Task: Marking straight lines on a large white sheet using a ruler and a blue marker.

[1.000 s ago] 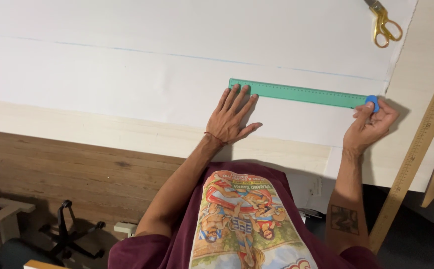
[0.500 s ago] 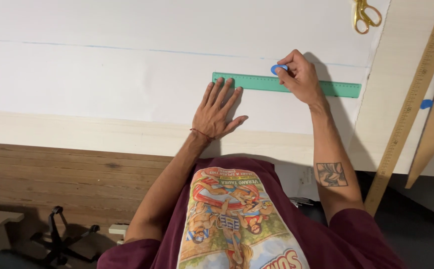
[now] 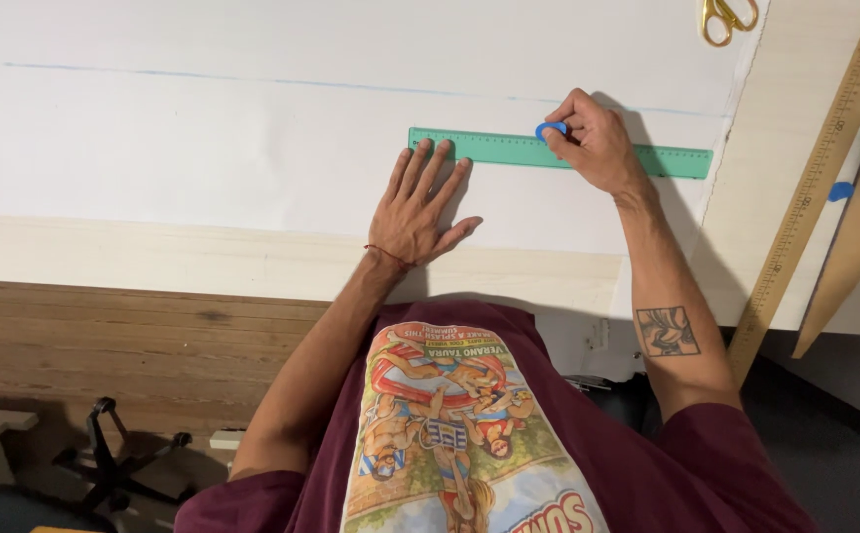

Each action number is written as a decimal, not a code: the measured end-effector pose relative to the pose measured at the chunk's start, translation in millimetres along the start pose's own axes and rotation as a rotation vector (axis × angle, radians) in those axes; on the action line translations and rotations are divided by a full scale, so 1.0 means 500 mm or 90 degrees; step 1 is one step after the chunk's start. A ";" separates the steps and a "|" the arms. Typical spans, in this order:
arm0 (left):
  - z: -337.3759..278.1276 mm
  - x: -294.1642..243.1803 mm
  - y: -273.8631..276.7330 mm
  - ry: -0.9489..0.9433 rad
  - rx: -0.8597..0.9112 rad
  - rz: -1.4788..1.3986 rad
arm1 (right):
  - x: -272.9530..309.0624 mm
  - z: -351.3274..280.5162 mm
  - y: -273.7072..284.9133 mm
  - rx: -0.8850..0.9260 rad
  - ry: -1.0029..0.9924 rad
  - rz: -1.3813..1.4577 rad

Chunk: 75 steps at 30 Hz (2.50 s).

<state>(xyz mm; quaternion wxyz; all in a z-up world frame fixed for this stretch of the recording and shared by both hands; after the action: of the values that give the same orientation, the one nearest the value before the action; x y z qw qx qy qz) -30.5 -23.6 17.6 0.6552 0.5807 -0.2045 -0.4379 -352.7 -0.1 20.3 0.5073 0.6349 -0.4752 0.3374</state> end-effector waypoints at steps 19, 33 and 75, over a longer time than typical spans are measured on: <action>0.000 0.004 0.001 0.007 0.012 -0.012 | 0.004 0.022 -0.014 0.010 -0.046 -0.002; 0.000 0.001 0.009 0.001 0.022 -0.003 | -0.025 0.025 -0.010 0.021 0.031 -0.006; -0.003 0.019 0.018 0.001 0.016 -0.009 | -0.057 -0.154 0.199 -0.197 -0.098 0.220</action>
<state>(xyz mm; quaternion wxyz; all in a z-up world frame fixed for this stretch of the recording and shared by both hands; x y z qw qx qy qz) -21.5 -30.9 23.3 0.6448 0.5904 -0.2052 -0.4400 -451.6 78.4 46.6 0.4953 0.4826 -0.6603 0.2928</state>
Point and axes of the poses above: each hand's wrist, its own z-axis towards the middle knuckle, its own y-axis out of the back of the hand, x = y × z, the point moved 4 cm from there along z, towards the middle knuckle, and after that the axes turned 3 degrees about z, right-handed, at the moved point
